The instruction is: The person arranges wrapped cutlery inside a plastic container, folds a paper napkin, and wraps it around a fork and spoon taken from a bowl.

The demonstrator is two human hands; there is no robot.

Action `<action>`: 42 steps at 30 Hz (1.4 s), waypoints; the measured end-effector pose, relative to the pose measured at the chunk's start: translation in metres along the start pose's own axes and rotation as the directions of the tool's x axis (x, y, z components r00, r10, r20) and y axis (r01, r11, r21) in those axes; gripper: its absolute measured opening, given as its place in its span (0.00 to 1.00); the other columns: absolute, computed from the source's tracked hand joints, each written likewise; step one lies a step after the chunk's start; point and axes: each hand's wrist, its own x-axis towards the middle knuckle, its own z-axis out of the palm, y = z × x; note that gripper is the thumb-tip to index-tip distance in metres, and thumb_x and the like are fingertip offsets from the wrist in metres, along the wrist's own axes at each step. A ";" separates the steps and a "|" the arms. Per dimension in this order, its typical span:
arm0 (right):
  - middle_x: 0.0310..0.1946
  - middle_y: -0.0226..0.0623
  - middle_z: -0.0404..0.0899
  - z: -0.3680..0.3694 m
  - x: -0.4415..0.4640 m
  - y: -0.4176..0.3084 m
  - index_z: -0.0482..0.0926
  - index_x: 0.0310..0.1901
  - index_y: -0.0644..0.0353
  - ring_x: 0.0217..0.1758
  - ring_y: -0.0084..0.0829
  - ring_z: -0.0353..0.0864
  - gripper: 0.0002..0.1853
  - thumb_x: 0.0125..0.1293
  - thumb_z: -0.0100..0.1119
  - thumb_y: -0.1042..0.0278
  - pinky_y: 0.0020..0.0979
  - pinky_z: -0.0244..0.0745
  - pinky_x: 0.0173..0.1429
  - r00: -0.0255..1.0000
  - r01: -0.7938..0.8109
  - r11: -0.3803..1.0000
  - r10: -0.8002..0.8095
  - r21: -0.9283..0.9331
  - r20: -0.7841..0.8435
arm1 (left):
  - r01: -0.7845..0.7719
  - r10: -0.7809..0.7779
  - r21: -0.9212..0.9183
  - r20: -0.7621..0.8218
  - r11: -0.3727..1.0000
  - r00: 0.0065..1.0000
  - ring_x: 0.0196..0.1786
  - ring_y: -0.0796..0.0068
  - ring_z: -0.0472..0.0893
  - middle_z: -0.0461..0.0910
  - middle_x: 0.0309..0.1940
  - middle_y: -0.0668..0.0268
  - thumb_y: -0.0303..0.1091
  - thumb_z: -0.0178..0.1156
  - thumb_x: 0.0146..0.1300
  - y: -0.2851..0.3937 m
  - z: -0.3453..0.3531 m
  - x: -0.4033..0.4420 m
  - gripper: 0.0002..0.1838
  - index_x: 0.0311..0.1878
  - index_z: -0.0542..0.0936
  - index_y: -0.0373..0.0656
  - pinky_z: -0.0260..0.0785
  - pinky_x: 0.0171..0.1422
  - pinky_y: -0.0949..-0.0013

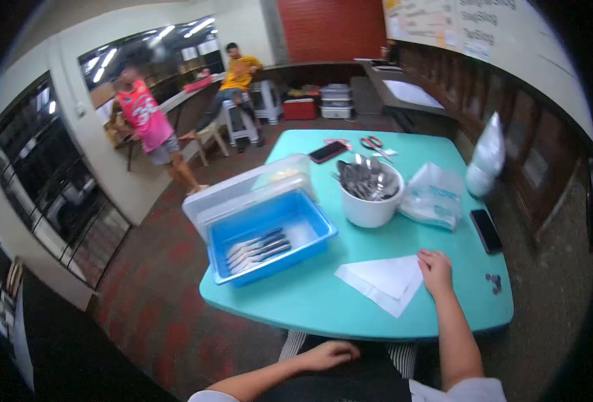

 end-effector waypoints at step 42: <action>0.46 0.43 0.86 0.010 0.005 0.003 0.88 0.39 0.60 0.50 0.42 0.82 0.12 0.57 0.56 0.78 0.37 0.75 0.58 0.996 -0.056 0.990 0.063 0.130 -0.055 | -0.166 0.105 0.376 0.178 0.912 0.978 0.52 0.52 0.77 0.78 0.48 0.47 0.43 0.49 0.74 -0.040 0.005 0.041 0.18 0.55 0.76 0.39 0.67 0.63 0.55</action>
